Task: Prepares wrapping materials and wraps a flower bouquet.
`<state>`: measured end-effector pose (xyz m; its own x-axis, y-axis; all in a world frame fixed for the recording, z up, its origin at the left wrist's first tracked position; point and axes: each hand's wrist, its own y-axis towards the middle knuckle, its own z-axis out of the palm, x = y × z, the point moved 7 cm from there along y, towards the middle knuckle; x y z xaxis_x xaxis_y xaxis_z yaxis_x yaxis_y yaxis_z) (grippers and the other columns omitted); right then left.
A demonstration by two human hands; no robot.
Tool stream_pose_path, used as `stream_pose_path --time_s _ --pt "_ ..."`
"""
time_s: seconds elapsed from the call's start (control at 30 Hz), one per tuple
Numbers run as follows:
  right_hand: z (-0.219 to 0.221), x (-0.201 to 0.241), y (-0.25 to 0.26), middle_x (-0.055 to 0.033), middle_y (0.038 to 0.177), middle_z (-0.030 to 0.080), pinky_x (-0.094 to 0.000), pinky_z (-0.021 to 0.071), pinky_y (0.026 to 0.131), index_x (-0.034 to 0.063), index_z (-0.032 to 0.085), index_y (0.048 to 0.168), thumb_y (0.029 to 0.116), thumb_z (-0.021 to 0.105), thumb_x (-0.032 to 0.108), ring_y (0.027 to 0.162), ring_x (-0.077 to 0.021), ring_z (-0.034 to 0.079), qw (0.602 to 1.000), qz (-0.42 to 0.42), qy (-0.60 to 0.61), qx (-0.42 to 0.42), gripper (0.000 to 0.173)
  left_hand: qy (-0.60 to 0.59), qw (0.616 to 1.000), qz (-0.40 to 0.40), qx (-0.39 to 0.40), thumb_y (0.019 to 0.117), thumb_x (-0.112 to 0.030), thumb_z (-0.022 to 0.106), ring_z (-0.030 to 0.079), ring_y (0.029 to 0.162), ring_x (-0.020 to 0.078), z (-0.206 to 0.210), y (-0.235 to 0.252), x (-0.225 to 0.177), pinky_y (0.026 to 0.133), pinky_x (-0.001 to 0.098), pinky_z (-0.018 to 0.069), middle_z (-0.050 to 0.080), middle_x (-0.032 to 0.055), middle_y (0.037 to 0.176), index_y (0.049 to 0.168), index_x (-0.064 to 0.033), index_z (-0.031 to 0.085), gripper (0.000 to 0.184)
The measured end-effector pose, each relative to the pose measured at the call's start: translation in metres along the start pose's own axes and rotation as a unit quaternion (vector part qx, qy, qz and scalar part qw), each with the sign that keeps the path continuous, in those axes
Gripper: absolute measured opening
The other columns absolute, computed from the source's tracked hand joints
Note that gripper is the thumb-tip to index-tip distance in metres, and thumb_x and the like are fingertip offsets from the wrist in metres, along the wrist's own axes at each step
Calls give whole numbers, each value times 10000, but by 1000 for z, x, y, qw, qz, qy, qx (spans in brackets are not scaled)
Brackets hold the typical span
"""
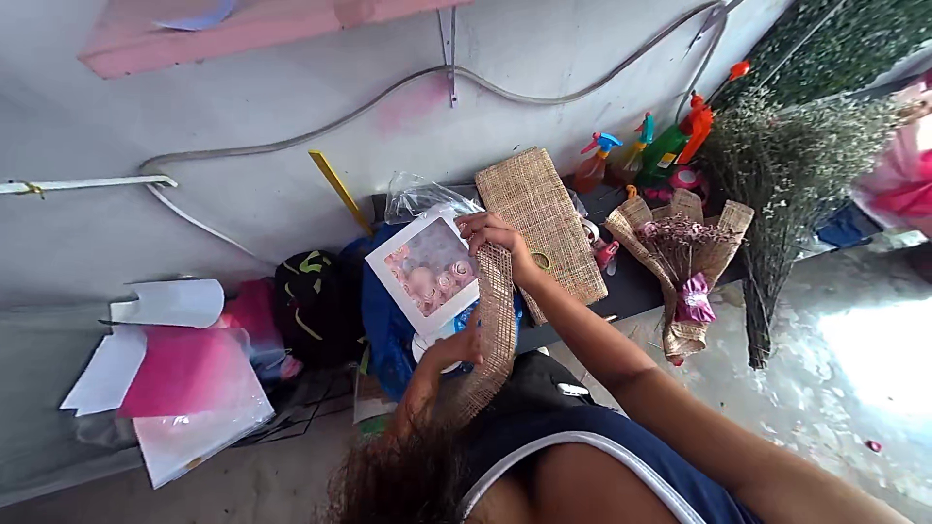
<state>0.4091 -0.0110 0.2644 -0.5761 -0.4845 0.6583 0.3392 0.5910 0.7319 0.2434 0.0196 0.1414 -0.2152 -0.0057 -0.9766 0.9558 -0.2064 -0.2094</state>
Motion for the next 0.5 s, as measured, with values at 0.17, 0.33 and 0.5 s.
stream_pose_path --time_s 0.17,0.33,0.5 --pt "-21 -20 -16 -268 1277 646 -502 399 1150 -41 737 935 923 544 -35 1329 -395 534 988 82 -112 -67 194 -147 986 19 -77 841 -414 707 673 961 -6 10 8 -2 889 246 561 716 -80 1067 1278 20 527 642" --pt "-87 -28 -44 -349 1541 349 -619 357 1147 -23 486 1438 792 778 54 1442 -508 339 903 273 -273 -188 713 -59 958 -41 -279 1068 -98 365 636 962 85 -56 -10 4 921 312 533 661 127 1085 1236 103 579 338" --pt "-84 -72 -148 -321 1552 356 -647 394 1087 26 301 1560 932 744 269 1402 -494 397 807 529 -162 -206 806 -78 888 -43 -451 1112 -212 362 606 1164 227 -142 -35 55 1024 420 489 607 232 1297 1353 83 538 419"
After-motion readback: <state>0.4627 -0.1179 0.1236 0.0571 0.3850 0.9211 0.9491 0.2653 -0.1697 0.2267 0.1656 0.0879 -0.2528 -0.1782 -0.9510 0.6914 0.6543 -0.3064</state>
